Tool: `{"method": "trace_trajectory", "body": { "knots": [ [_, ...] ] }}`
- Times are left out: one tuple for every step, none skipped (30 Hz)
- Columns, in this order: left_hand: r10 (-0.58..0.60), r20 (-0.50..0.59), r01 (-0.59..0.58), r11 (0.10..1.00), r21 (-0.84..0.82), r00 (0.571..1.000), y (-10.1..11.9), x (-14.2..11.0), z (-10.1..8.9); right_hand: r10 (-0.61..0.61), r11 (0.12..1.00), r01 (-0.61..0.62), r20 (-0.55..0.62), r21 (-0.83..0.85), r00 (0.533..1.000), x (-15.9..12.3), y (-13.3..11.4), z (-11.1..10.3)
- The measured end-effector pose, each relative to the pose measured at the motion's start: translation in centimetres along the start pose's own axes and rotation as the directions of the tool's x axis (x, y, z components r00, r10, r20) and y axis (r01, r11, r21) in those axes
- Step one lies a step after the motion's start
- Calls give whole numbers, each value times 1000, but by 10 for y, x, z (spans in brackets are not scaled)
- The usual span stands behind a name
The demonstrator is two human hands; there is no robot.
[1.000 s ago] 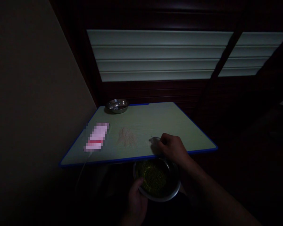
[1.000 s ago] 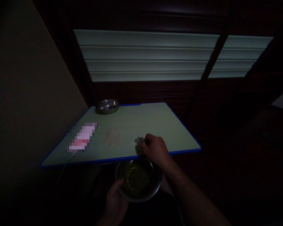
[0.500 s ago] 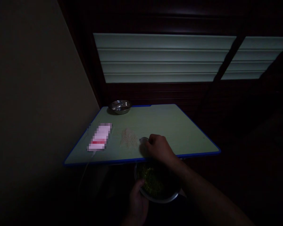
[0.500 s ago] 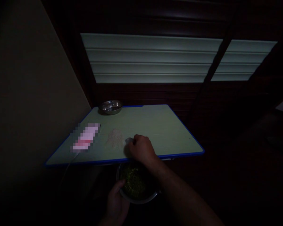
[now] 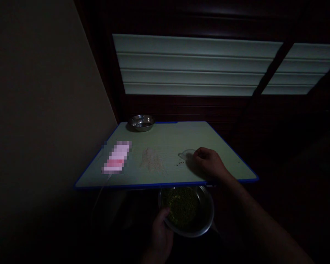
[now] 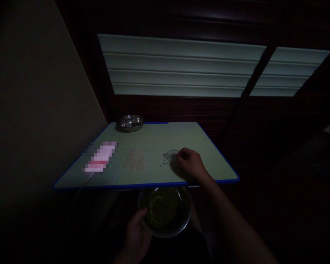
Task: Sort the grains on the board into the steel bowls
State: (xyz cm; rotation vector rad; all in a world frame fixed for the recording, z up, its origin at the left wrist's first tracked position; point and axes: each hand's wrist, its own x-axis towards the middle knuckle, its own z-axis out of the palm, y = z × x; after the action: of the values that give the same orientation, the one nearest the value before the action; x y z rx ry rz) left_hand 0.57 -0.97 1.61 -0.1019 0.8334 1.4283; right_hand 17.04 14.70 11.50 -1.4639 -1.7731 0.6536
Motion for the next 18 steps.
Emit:
{"method": "trace_trajectory", "body": {
  "knots": [
    [-7, 5, 7, 1000, 3, 1000, 0, 0, 0, 4, 1000, -4, -8, 12, 1000, -1, 2, 1],
    [-9, 11, 9, 1000, 7, 1000, 0, 0, 0, 5, 1000, -5, -11, 16, 1000, -1, 3, 2],
    [-9, 14, 9, 1000, 11, 1000, 0, 0, -1, 2, 1000, -2, -11, 13, 1000, -2, 4, 2],
    [-10, 11, 10, 1000, 17, 1000, 1, 0, -1, -5, 1000, 5, -10, 3, 1000, -3, 4, 3],
    [-13, 3, 13, 1000, 23, 1000, 1, -1, -1, -14, 1000, 14, -9, -8, 1000, -3, 4, 4],
    [-16, -6, 16, 999, 28, 1000, 1, -1, -1, -22, 1000, 22, -6, -21, 1000, -4, 4, 4],
    [-16, -17, 17, 999, 30, 1000, 1, -2, 0, -28, 999, 28, -5, -32, 1000, -4, 3, 4],
    [-18, -24, 19, 999, 31, 1000, 2, -2, 0, -29, 999, 29, -3, -40, 1000, -5, 3, 4],
    [-22, -27, 23, 999, 33, 999, 2, -2, 0, -26, 999, 26, 0, -45, 1000, -5, 3, 3],
    [-23, -25, 24, 999, 35, 999, 2, -2, 0, -20, 999, 20, 4, -46, 1000, -5, 3, 3],
    [-25, -19, 26, 999, 38, 1000, 1, -2, 0, -15, 999, 15, 9, -45, 1000, -6, 4, 3],
    [-30, -13, 30, 999, 44, 999, 1, -2, 0, -11, 999, 12, 15, -38, 1000, -6, 4, 2],
    [-32, -10, 33, 998, 49, 999, 1, -2, 0, -10, 1000, 11, 24, -23, 1000, -6, 4, 2],
    [-32, -11, 33, 998, 52, 999, 1, -2, 0, -11, 1000, 11, 38, -2, 999, -6, 5, 1],
    [-27, -16, 28, 998, 51, 999, 1, -2, 0, -12, 1000, 11, 51, 20, 999, -6, 5, 1],
    [-23, -20, 24, 998, 49, 1000, 1, -3, 1, -13, 999, 11, 61, 39, 998, -7, 5, 0],
    [-21, -23, 22, 999, 47, 1000, 2, -3, 1, -13, 999, 9, 65, 52, 998, -7, 6, 0],
    [-21, -30, 22, 999, 45, 999, 2, -3, 1, -11, 998, 7, 63, 56, 998, -7, 6, 0]
  ]
}}
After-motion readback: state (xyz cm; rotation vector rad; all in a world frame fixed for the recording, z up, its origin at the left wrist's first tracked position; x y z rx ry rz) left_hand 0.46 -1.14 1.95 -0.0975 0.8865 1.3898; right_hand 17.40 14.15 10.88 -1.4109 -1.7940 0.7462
